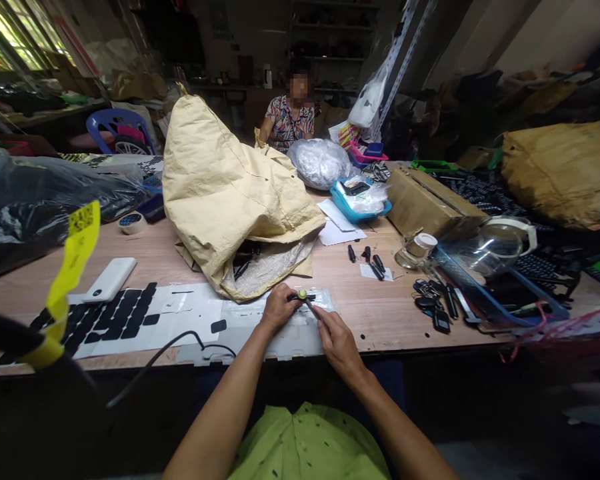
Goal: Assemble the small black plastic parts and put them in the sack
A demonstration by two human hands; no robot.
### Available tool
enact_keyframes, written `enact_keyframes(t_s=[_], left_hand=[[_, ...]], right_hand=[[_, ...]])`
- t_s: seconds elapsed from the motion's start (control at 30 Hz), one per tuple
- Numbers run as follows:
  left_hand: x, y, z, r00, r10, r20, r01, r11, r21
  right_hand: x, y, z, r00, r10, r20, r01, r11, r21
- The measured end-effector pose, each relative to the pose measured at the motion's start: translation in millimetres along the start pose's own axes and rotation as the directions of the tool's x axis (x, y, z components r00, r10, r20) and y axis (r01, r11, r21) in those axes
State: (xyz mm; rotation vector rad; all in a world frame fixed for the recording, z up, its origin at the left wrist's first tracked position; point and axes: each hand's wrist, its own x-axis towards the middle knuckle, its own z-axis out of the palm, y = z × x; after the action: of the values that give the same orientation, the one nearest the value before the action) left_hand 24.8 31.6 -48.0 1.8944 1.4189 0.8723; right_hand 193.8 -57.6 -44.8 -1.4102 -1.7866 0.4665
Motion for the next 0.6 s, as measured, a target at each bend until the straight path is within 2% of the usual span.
enact_keyframes(t_s=[0.17, 0.37, 0.5, 0.6], left_hand=[[-0.5, -3.9, -1.1, 1.0, 0.02, -0.01, -0.02, 1.0, -0.003], [2.5, -9.3, -5.6, 0.999, 0.039, -0.013, -0.038, 0.999, 0.019], [2.2, -8.4, -7.1, 0.999, 0.049, -0.008, -0.049, 0.997, 0.052], [1.4, -7.9, -8.2, 0.998, 0.061, -0.011, -0.06, 0.994, 0.086]], right_hand=[[-1.5, -1.4, -3.6, 0.997, -0.004, -0.082, 0.006, 1.0, 0.025], [2.3, 5.5, 1.0, 0.997, 0.006, -0.082, -0.012, 0.997, -0.076], [31.2, 20.1, -10.9, 0.991, 0.081, -0.105, -0.106, 0.958, -0.267], [61.1, 34.1, -22.1, 0.978, 0.186, -0.094, -0.209, 0.861, -0.465]])
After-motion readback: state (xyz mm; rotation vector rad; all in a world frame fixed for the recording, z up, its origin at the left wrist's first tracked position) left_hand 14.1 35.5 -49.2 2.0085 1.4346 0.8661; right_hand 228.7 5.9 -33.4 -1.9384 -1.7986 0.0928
